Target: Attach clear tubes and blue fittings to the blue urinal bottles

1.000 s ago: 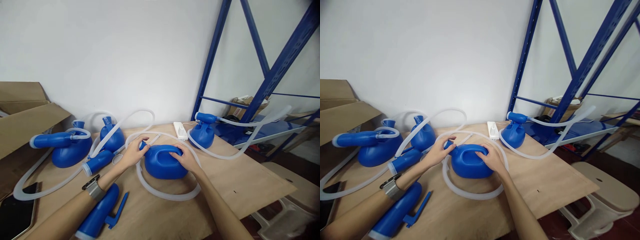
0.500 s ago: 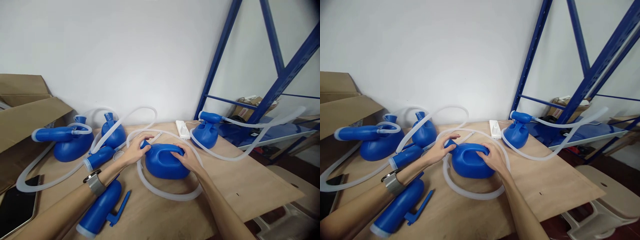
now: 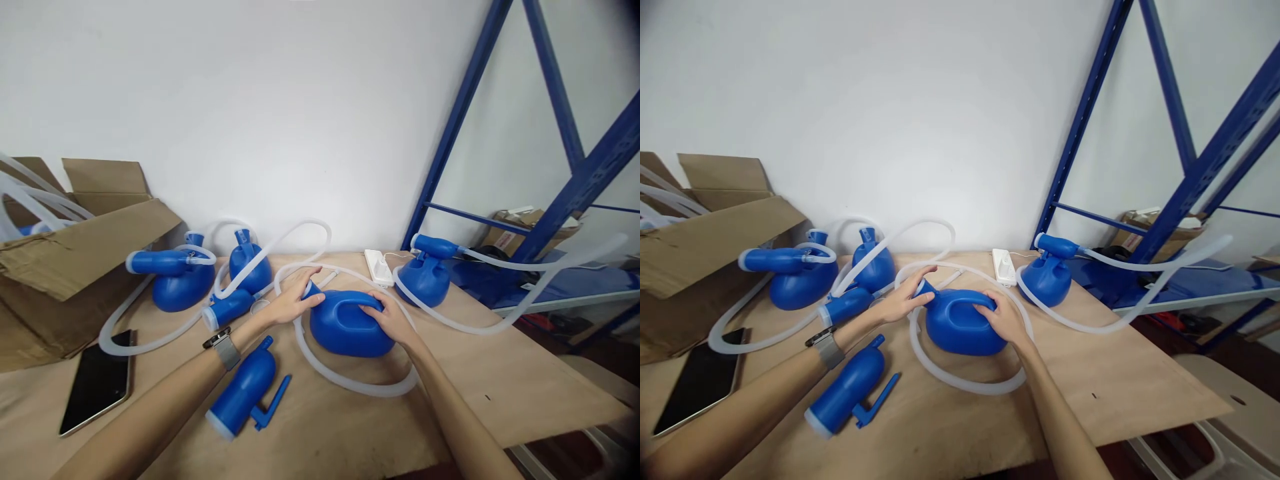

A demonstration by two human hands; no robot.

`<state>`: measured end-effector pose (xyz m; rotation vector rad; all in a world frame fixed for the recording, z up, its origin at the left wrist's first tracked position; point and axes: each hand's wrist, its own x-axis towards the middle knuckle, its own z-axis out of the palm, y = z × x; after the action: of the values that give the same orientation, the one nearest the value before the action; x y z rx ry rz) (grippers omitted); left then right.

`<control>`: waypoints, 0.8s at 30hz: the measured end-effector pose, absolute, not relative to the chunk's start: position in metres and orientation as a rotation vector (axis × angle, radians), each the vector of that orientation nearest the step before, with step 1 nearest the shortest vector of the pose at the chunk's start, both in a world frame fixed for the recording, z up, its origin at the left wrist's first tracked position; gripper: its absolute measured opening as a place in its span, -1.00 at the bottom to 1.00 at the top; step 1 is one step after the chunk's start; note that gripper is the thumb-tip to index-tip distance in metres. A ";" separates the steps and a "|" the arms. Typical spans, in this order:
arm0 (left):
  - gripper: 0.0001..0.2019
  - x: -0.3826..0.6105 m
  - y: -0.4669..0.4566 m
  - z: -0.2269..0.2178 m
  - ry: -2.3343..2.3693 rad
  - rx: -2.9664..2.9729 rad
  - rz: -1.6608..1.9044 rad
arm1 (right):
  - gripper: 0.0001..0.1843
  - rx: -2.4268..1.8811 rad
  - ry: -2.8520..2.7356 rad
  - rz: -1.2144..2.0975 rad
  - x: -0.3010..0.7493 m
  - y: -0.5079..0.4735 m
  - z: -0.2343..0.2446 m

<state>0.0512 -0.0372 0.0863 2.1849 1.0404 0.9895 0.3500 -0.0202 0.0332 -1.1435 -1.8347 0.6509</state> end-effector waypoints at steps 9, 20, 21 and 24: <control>-0.54 -0.038 -0.052 0.044 1.472 2.274 0.859 | -0.59 -1.248 -1.858 0.477 0.360 -0.021 0.035; -0.84 -0.058 -0.087 0.013 1.442 2.282 0.754 | -0.15 -0.307 -2.725 0.225 0.219 -0.116 0.079; -0.84 -0.058 -0.089 0.014 1.442 2.252 0.784 | -0.15 -0.245 -2.759 0.202 0.203 -0.119 0.073; -0.79 -0.059 -0.098 0.016 1.443 2.128 0.909 | -0.14 -0.175 -2.762 0.167 0.173 -0.113 0.050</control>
<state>-0.0594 -0.0984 0.0162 2.1284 1.4430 0.9092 0.1727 -0.1134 0.0503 -0.1749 -2.7620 0.1669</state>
